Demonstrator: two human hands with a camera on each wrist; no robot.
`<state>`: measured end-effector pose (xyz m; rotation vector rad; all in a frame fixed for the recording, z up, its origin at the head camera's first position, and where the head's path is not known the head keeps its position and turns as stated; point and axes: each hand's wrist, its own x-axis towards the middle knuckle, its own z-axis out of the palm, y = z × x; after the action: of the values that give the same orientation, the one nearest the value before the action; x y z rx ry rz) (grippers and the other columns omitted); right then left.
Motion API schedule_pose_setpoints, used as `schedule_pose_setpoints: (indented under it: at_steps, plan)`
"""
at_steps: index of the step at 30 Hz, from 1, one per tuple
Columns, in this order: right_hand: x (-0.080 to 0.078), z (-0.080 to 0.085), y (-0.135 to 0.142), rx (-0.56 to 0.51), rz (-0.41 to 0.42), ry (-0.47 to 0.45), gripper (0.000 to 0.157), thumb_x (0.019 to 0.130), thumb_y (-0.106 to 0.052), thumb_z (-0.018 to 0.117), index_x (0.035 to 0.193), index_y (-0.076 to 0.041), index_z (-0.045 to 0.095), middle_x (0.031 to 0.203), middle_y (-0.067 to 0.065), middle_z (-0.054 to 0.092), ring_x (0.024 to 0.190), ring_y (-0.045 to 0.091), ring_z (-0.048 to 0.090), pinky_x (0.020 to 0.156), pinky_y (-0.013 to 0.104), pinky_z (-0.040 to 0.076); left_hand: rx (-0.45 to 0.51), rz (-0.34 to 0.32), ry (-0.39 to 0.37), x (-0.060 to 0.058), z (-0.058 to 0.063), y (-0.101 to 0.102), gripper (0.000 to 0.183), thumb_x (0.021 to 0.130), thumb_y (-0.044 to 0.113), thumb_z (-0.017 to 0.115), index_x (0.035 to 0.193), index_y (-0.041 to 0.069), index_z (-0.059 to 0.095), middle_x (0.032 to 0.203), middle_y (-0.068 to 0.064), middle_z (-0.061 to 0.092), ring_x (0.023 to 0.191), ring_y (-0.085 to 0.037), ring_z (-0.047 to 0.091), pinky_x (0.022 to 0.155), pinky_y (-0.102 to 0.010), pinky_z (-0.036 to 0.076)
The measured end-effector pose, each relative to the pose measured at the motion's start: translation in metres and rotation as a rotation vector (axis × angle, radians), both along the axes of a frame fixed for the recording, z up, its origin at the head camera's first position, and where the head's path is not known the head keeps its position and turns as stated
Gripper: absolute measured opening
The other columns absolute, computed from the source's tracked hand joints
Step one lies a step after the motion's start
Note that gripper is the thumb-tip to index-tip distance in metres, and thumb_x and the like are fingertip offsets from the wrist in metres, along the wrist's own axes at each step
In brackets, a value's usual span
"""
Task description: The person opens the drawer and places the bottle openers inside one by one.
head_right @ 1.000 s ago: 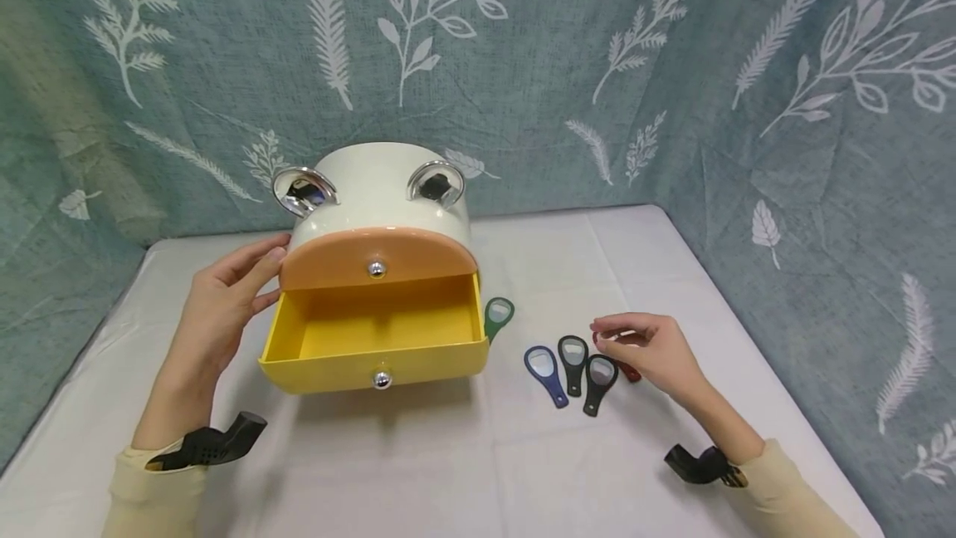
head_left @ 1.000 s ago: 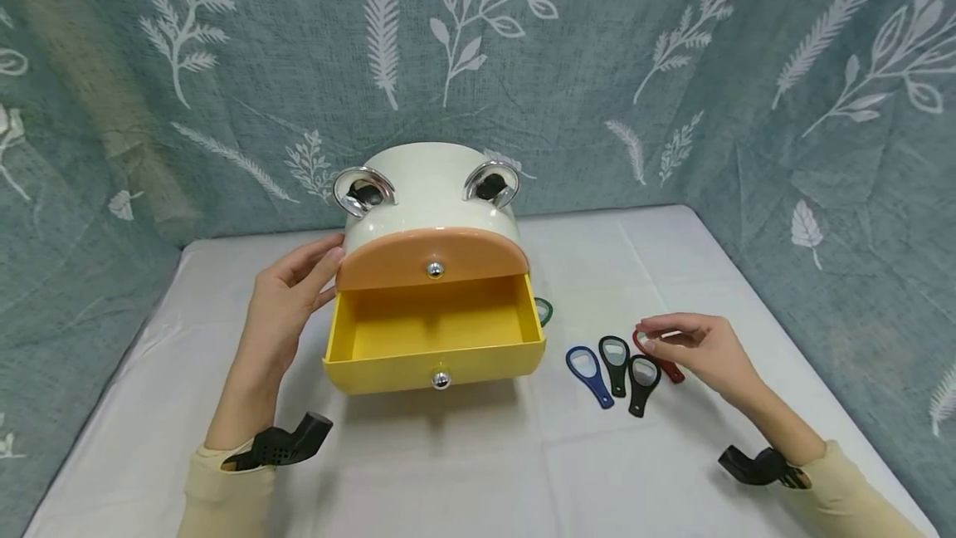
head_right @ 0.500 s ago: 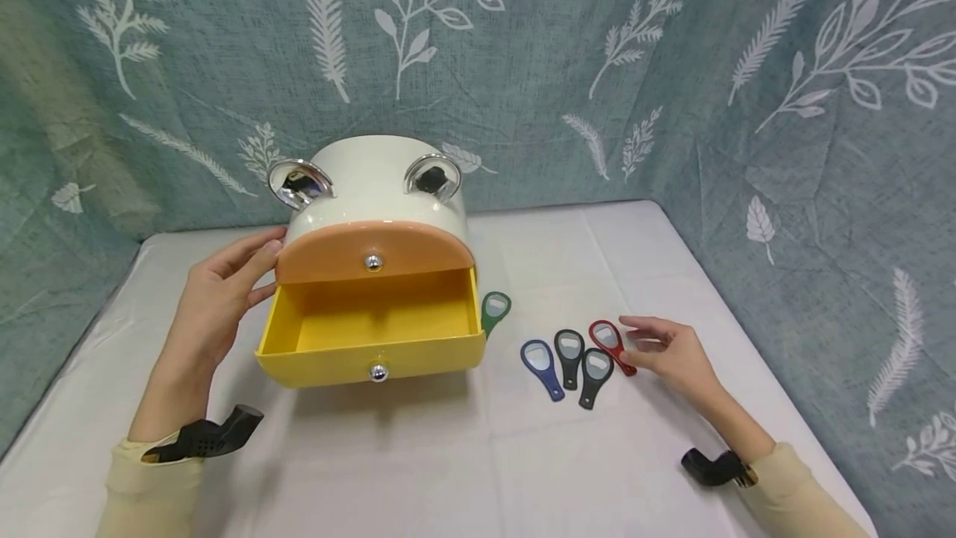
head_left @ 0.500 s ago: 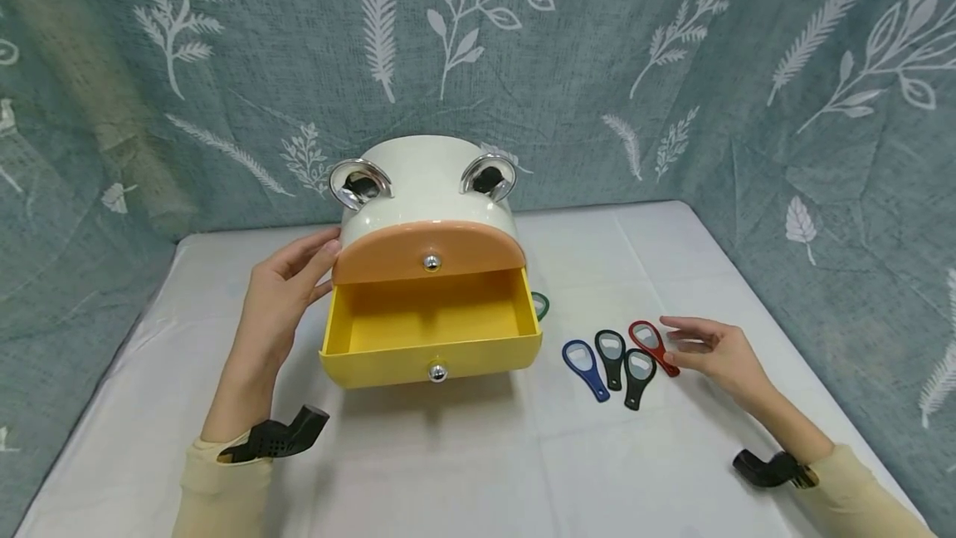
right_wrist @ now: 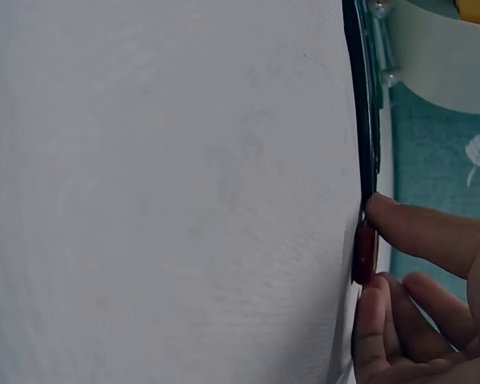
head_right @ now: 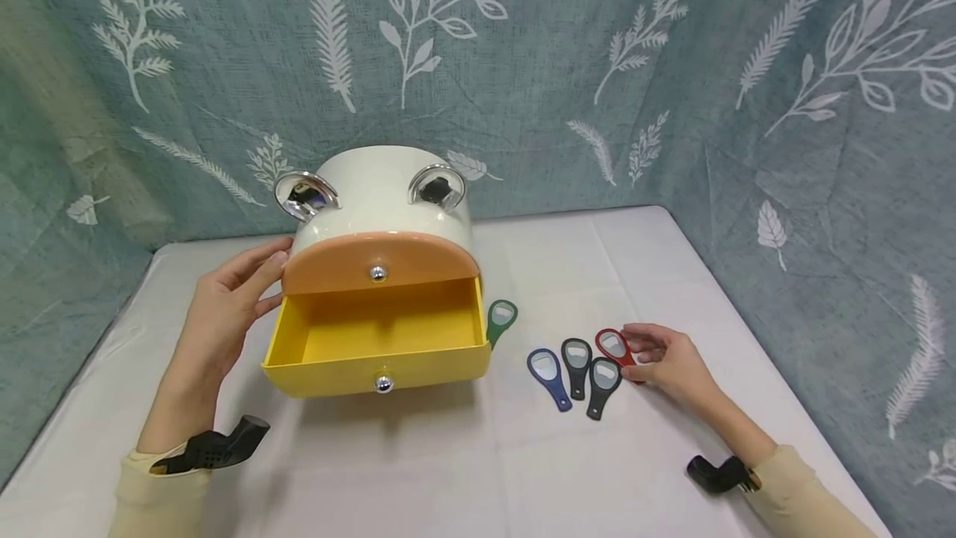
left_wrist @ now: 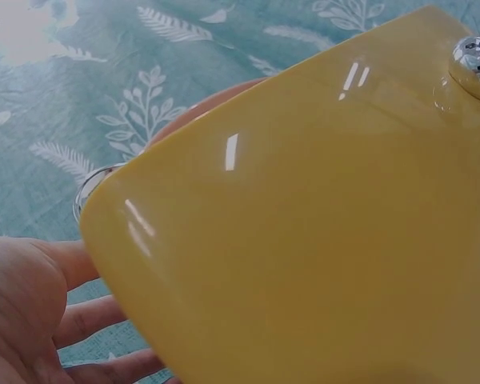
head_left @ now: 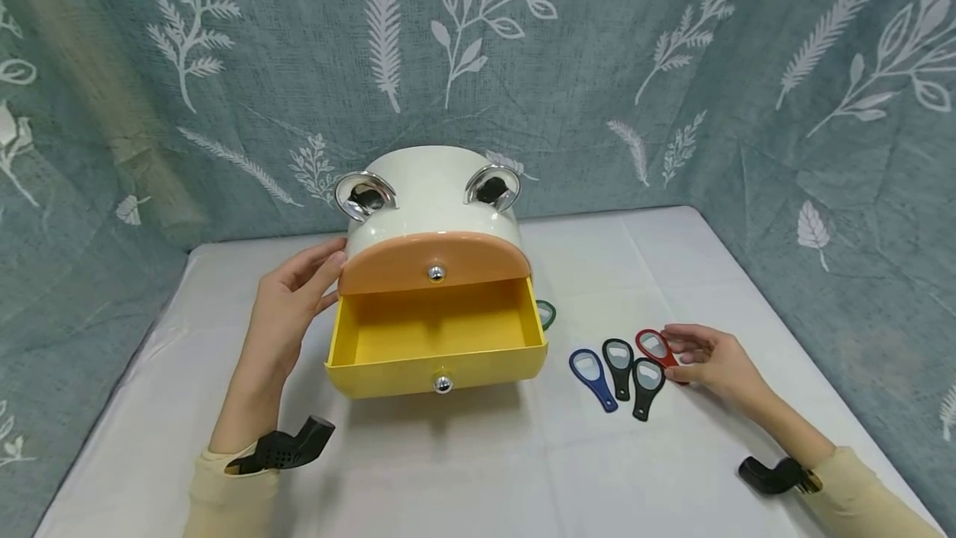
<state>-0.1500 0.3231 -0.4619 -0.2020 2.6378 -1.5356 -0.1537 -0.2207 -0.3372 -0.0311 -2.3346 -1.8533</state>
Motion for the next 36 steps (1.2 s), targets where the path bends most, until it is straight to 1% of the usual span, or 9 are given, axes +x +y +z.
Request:
schedule_pose_setpoints:
  at_steps: [5,9,11,14,19,23,29,36]
  plan:
    - [-0.002,0.0,0.0,-0.02,0.018,-0.004,0.066,0.073,0.001,0.085,0.131,0.008,0.056,0.115,0.025,0.064,0.092,0.016,0.065,0.074,0.025,0.057,0.008,0.003,-0.009,0.001,0.001,-0.001,0.059,0.096,0.044,0.062,0.143,0.01,0.053,0.137,-0.011,0.053,0.119,-0.021,0.053,0.085,-0.023,0.053]
    - [-0.003,0.002,0.001,-0.06,0.026,-0.012,0.059,0.074,0.004,0.083,0.128,0.01,0.058,0.113,0.027,0.064,0.093,0.017,0.066,0.072,0.029,0.059,0.013,0.013,-0.003,0.001,0.002,-0.001,0.058,0.096,0.043,0.062,0.142,0.009,0.054,0.135,-0.011,0.054,0.117,-0.02,0.053,0.085,-0.022,0.053]
    - [-0.004,0.003,0.002,-0.06,0.024,-0.006,0.054,0.074,0.004,0.083,0.124,0.01,0.061,0.111,0.027,0.065,0.091,0.017,0.067,0.07,0.03,0.059,0.012,0.015,-0.002,0.001,0.001,0.0,0.058,0.096,0.043,0.062,0.142,0.008,0.054,0.135,-0.011,0.055,0.116,-0.02,0.053,0.085,-0.023,0.053]
    - [-0.005,0.002,0.004,-0.001,0.02,0.032,0.047,0.074,0.002,0.084,0.117,0.008,0.066,0.106,0.023,0.068,0.086,0.017,0.068,0.067,0.029,0.059,0.007,0.014,-0.001,0.001,0.0,0.001,0.059,0.096,0.044,0.061,0.143,0.008,0.053,0.135,-0.011,0.054,0.117,-0.019,0.053,0.085,-0.024,0.053]
    - [-0.008,0.002,0.005,0.15,-0.003,0.104,0.036,0.074,-0.004,0.087,0.106,0.003,0.072,0.093,0.012,0.072,0.077,0.015,0.07,0.059,0.027,0.057,0.0,0.012,-0.005,0.0,0.0,0.001,0.06,0.096,0.045,0.06,0.143,0.008,0.052,0.137,-0.012,0.053,0.118,-0.02,0.053,0.086,-0.025,0.053]
    - [-0.009,0.005,0.004,0.206,-0.007,0.13,0.032,0.073,-0.006,0.087,0.101,0.002,0.074,0.086,0.008,0.073,0.075,0.015,0.07,0.058,0.026,0.057,0.002,0.011,-0.006,0.0,0.0,0.0,0.06,0.096,0.045,0.06,0.143,0.008,0.052,0.138,-0.012,0.052,0.119,-0.021,0.053,0.086,-0.024,0.053]
    - [-0.011,0.008,0.003,0.214,-0.001,0.14,0.027,0.074,-0.004,0.087,0.098,0.001,0.075,0.084,0.006,0.072,0.074,0.016,0.07,0.057,0.026,0.057,-0.006,0.014,-0.001,0.0,0.0,-0.001,0.059,0.097,0.045,0.06,0.144,0.009,0.052,0.139,-0.012,0.052,0.12,-0.022,0.052,0.086,-0.025,0.053]
    - [-0.009,0.008,0.003,0.229,0.0,0.141,0.026,0.074,-0.002,0.085,0.097,0.002,0.075,0.082,0.005,0.072,0.071,0.015,0.068,0.056,0.027,0.057,-0.013,0.007,-0.004,0.0,-0.001,0.001,0.06,0.097,0.046,0.059,0.144,0.009,0.052,0.139,-0.012,0.052,0.122,-0.024,0.051,0.088,-0.028,0.052]
